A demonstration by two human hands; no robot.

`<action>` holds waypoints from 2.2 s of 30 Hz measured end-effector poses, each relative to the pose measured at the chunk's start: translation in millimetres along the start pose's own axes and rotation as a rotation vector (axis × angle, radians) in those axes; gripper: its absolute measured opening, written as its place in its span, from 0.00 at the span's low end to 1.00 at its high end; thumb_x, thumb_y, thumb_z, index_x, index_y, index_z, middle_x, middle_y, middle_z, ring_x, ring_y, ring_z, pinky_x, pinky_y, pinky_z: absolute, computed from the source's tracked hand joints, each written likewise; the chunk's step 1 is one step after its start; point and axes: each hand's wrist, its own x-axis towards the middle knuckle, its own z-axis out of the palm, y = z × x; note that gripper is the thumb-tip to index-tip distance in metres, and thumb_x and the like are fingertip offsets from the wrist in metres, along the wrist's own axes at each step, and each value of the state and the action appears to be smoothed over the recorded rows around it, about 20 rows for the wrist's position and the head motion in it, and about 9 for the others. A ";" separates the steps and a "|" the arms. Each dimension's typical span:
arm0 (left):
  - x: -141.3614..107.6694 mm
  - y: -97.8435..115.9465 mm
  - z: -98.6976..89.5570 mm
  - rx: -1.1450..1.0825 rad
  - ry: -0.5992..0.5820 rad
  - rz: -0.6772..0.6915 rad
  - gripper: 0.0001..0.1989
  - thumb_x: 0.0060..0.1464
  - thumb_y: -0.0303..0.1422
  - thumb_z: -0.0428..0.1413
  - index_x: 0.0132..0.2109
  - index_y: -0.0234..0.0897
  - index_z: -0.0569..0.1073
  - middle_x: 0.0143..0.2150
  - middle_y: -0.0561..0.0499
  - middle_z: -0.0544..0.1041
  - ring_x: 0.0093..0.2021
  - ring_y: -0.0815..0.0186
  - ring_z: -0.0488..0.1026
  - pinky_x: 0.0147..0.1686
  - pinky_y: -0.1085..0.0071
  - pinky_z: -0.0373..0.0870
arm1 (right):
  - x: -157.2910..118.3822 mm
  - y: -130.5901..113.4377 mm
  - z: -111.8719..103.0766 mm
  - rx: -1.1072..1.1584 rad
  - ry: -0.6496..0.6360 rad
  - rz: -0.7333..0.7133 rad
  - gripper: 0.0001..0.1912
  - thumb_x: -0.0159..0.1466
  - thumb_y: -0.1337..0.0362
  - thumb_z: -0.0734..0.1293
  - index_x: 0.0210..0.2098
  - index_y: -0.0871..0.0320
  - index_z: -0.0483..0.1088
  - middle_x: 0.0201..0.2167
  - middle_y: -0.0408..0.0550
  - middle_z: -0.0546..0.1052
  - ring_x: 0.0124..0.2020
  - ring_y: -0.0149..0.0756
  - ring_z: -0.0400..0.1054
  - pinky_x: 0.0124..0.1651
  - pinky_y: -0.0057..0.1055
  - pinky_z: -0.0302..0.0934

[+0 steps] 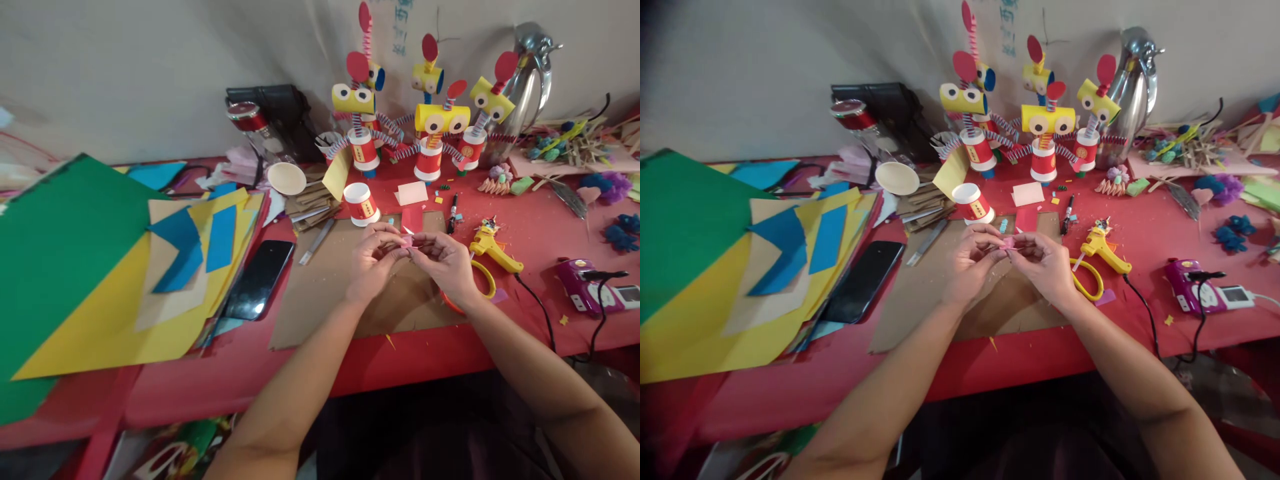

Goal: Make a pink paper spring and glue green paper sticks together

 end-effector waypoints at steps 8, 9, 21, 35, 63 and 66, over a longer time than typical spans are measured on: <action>-1.6 -3.2 0.6 -0.107 -0.069 -0.076 0.13 0.52 0.39 0.66 0.45 0.45 0.79 0.56 0.47 0.70 0.52 0.62 0.76 0.51 0.64 0.78 | -1.7 -4.0 -2.3 0.003 -0.047 -0.023 0.13 0.53 0.57 0.76 0.37 0.54 0.77 0.36 0.47 0.82 0.37 0.36 0.77 0.47 0.38 0.73; -1.7 -2.4 0.7 -0.108 -0.074 -0.085 0.12 0.52 0.39 0.66 0.44 0.45 0.80 0.57 0.46 0.70 0.53 0.61 0.75 0.51 0.63 0.78 | -1.7 -4.4 -2.7 -0.002 -0.048 -0.029 0.13 0.54 0.58 0.75 0.37 0.54 0.77 0.36 0.47 0.82 0.37 0.36 0.77 0.47 0.39 0.73; 2.4 -5.9 0.9 -0.243 -0.120 -0.315 0.11 0.50 0.38 0.65 0.41 0.43 0.80 0.38 0.51 0.81 0.43 0.62 0.78 0.48 0.62 0.75 | 2.6 0.1 -7.3 -0.072 -0.038 -0.059 0.12 0.56 0.56 0.73 0.36 0.54 0.73 0.35 0.46 0.80 0.35 0.35 0.75 0.42 0.36 0.70; 12.4 10.7 1.8 -0.651 0.140 -0.590 0.05 0.46 0.21 0.64 0.31 0.35 0.81 0.30 0.51 0.79 0.35 0.71 0.75 0.45 0.71 0.69 | -64.8 -7.2 -93.1 -1.526 -0.165 -0.094 0.08 0.62 0.66 0.67 0.42 0.59 0.72 0.40 0.56 0.77 0.43 0.50 0.72 0.48 0.45 0.65; 31.0 30.8 -5.2 -1.082 0.579 -1.032 0.12 0.63 0.18 0.48 0.44 0.28 0.75 0.28 0.49 0.75 0.28 0.73 0.73 0.25 0.83 0.69 | -77.8 -8.7 -53.4 -0.807 -0.177 -0.006 0.44 0.49 0.54 0.76 0.63 0.55 0.62 0.58 0.57 0.74 0.56 0.53 0.71 0.54 0.45 0.68; 30.1 27.7 -4.6 -1.070 0.566 -1.026 0.12 0.62 0.17 0.49 0.43 0.29 0.76 0.28 0.50 0.75 0.27 0.73 0.73 0.26 0.83 0.69 | -78.6 -1.8 -44.3 -0.822 -0.121 -0.021 0.34 0.53 0.56 0.73 0.59 0.55 0.67 0.54 0.56 0.77 0.53 0.50 0.73 0.54 0.45 0.68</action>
